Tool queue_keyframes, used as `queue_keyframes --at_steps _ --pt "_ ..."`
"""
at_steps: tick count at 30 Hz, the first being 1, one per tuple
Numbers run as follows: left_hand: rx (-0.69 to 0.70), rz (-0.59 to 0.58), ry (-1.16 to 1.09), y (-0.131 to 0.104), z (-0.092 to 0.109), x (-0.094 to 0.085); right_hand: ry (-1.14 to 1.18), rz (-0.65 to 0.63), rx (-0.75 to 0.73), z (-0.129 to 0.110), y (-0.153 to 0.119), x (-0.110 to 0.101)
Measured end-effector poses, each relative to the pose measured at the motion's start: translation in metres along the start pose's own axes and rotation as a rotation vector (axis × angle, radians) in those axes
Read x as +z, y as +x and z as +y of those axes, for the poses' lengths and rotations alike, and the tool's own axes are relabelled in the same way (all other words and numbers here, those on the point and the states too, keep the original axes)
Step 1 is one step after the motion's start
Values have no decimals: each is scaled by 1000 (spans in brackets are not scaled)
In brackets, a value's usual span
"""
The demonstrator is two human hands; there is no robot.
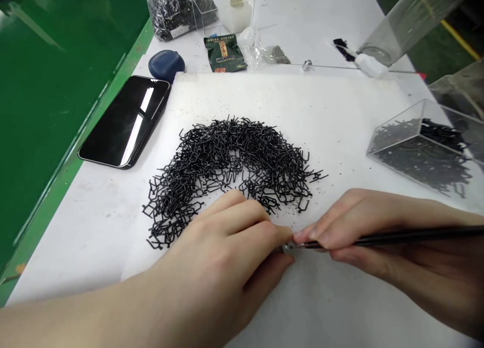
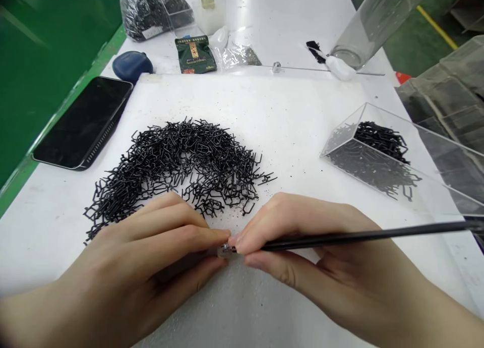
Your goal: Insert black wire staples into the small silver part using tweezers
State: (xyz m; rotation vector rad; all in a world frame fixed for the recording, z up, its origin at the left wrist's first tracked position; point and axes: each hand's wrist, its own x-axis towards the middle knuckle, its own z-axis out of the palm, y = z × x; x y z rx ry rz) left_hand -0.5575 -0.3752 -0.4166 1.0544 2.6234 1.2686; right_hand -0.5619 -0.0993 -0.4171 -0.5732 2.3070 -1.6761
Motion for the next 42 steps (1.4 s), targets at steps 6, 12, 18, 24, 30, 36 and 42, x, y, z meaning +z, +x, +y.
queue_keyframes --at_steps 6,12,18,24,30,36,42 --pt "-3 -10 7 0 -1 4 -50 -23 -21 -1 2 -1" --pt "32 31 -5 -1 -6 9 -35 -13 -9 -3 3 0" --pt "-12 -26 17 1 -1 5 17 -13 -12 0 1 -1" --pt "30 42 1 -1 -5 8 18 -19 -9 1 1 -1" --pt "6 -10 4 0 -4 6 28 -34 -30 2 1 -2" --pt "-7 -23 4 1 -1 1 42 -42 -13 -2 4 -2" --pt "-1 -15 2 2 -4 5 46 -8 -19 0 2 -1"
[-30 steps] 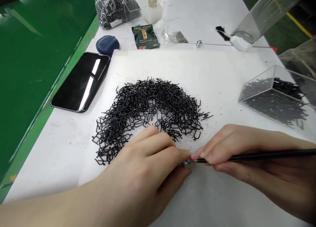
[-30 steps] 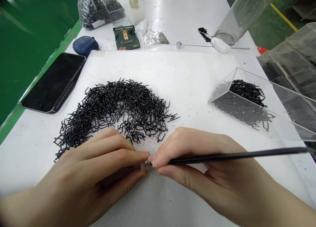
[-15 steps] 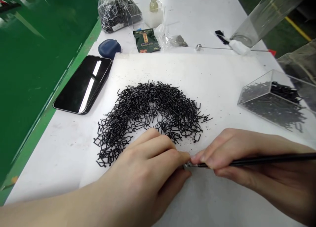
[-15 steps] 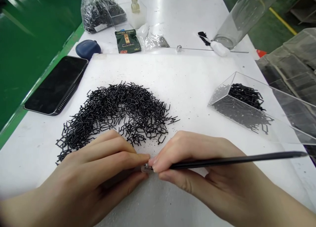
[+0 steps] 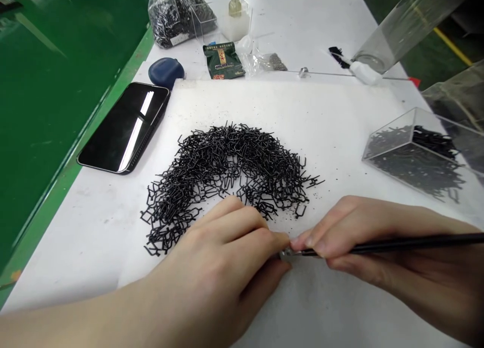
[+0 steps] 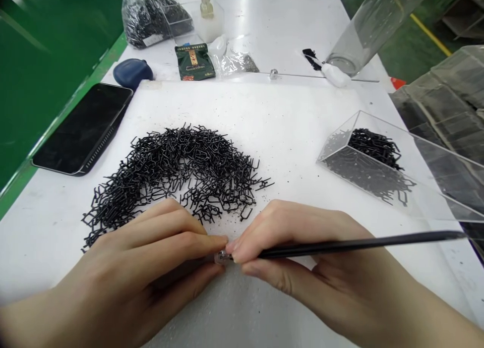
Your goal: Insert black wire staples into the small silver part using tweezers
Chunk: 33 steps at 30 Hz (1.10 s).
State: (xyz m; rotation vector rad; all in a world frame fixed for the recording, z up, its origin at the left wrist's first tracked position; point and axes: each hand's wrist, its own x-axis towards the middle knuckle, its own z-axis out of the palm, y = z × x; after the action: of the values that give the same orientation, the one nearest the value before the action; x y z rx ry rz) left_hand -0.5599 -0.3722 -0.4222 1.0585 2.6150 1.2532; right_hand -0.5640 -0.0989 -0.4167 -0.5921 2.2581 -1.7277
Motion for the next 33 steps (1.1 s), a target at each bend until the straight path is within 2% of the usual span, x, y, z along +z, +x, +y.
queue_keyframes --at_steps 3,16,19,20,24,30,33 --pt "2 -22 -13 0 -1 1 9 -16 2 0 -1 -1" --pt "39 40 -17 -2 -5 3 25 -15 19 -1 -1 0" --pt "21 24 -8 0 -3 3 -9 -24 11 -2 2 -1" --pt "-31 -30 8 0 -3 3 -13 -26 10 -2 3 -1" --pt "19 20 -7 0 -2 3 -6 -23 15 -2 3 0" --pt "-24 7 -11 -2 0 -3 -11 116 -41 1 -6 -5" --pt "-14 14 -21 -1 1 -3 -151 209 -104 2 -12 -16"
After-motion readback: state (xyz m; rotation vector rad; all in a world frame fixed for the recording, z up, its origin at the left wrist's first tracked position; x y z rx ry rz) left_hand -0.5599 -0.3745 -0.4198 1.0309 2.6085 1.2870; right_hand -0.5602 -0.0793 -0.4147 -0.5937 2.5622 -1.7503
